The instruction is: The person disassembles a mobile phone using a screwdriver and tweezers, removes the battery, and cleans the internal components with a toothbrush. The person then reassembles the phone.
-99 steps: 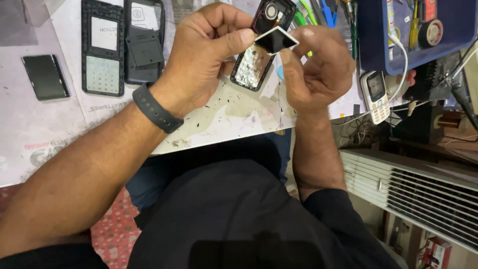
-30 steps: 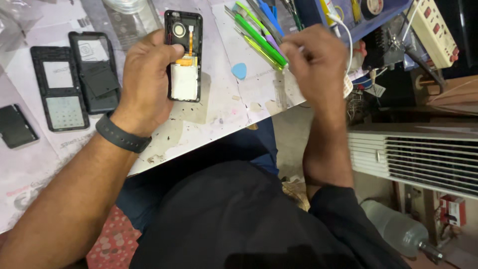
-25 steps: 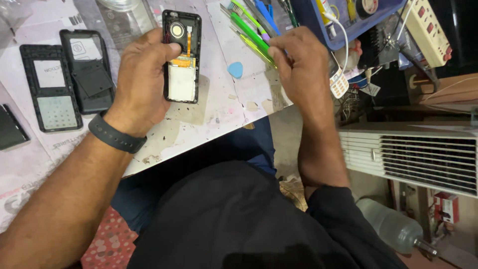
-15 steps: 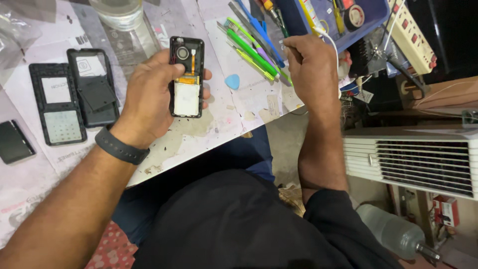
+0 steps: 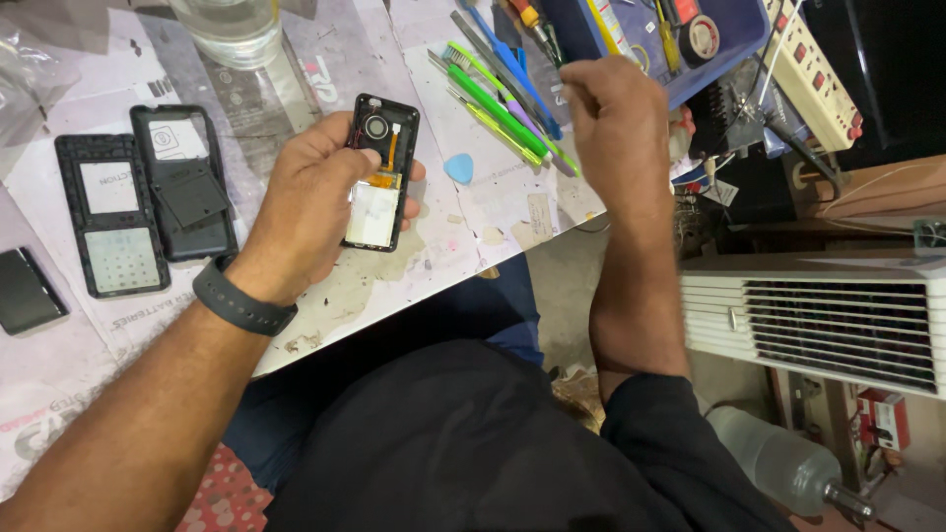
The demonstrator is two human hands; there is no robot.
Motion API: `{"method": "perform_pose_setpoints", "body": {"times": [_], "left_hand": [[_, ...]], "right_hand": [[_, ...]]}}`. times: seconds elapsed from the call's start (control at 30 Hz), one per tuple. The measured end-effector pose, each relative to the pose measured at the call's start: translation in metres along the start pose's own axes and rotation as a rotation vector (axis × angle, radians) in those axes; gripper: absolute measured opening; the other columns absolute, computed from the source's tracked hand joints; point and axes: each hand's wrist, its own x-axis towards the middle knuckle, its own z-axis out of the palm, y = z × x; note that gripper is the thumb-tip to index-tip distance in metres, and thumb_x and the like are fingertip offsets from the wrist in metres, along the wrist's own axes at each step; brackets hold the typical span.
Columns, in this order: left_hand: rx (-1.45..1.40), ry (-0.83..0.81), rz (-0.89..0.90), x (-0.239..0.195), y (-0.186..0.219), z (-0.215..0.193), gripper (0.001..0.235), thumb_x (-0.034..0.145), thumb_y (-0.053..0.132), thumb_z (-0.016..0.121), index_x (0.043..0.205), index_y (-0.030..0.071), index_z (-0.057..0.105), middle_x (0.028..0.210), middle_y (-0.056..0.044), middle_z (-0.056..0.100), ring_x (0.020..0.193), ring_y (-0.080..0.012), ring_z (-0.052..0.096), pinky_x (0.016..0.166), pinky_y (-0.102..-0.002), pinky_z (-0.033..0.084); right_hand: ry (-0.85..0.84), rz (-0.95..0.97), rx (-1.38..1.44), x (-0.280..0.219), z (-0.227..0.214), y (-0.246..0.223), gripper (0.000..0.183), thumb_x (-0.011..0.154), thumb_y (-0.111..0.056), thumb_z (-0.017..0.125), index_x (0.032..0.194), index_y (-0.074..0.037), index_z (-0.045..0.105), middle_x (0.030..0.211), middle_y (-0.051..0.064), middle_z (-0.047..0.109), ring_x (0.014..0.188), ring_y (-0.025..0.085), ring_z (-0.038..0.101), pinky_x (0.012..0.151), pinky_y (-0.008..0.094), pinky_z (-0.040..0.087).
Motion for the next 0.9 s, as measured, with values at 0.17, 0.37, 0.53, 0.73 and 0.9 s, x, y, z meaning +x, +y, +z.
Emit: {"method": "perform_pose_setpoints", "body": {"times": [0.17,0.37,0.53,0.73,0.9], "left_hand": [[-0.013,0.004,-0.010,-0.002,0.002,-0.004,0.026,0.096,0.007,0.051,0.119,0.000,0.062,0.098,-0.017,0.074,0.071,-0.0195,0.071,0.060,-0.034,0.062],[-0.032,-0.010,-0.003,-0.001,0.002,-0.005,0.025,0.096,0.006,0.052,0.118,0.000,0.062,0.097,-0.016,0.073,0.074,-0.0192,0.070,0.064,-0.035,0.062],[-0.057,-0.002,-0.023,0.000,0.002,-0.004,0.022,0.095,0.005,0.053,0.115,0.000,0.060,0.094,-0.014,0.072,0.073,-0.0189,0.070,0.064,-0.036,0.063],[-0.018,0.001,-0.027,0.000,0.001,-0.004,0.022,0.095,0.006,0.053,0.115,0.000,0.060,0.095,-0.014,0.072,0.075,-0.0186,0.071,0.064,-0.035,0.064],[-0.022,0.010,-0.033,0.000,-0.001,-0.005,0.024,0.095,0.006,0.053,0.118,0.000,0.061,0.096,-0.014,0.073,0.075,-0.0185,0.071,0.063,-0.034,0.064]], "right_hand": [[-0.020,0.196,0.075,0.009,-0.001,-0.001,0.013,0.096,0.006,0.073,0.109,0.001,0.073,0.094,0.017,0.072,0.077,0.030,0.072,0.069,0.038,0.055],[-0.142,0.256,0.058,0.017,0.013,-0.004,0.013,0.094,0.001,0.072,0.107,0.000,0.075,0.091,0.018,0.073,0.074,0.031,0.072,0.067,0.038,0.055],[-0.134,0.109,-0.072,0.013,0.020,-0.009,0.014,0.090,-0.009,0.083,0.100,-0.003,0.077,0.091,0.015,0.072,0.083,0.033,0.070,0.076,0.044,0.053],[-0.180,0.118,0.034,0.007,0.025,-0.022,0.008,0.091,-0.012,0.082,0.096,-0.008,0.078,0.096,0.010,0.071,0.088,0.031,0.070,0.079,0.042,0.054],[-0.195,0.140,-0.065,0.005,0.038,-0.037,0.008,0.091,-0.012,0.078,0.095,-0.006,0.076,0.098,0.015,0.065,0.090,0.037,0.066,0.076,0.048,0.051]]}}
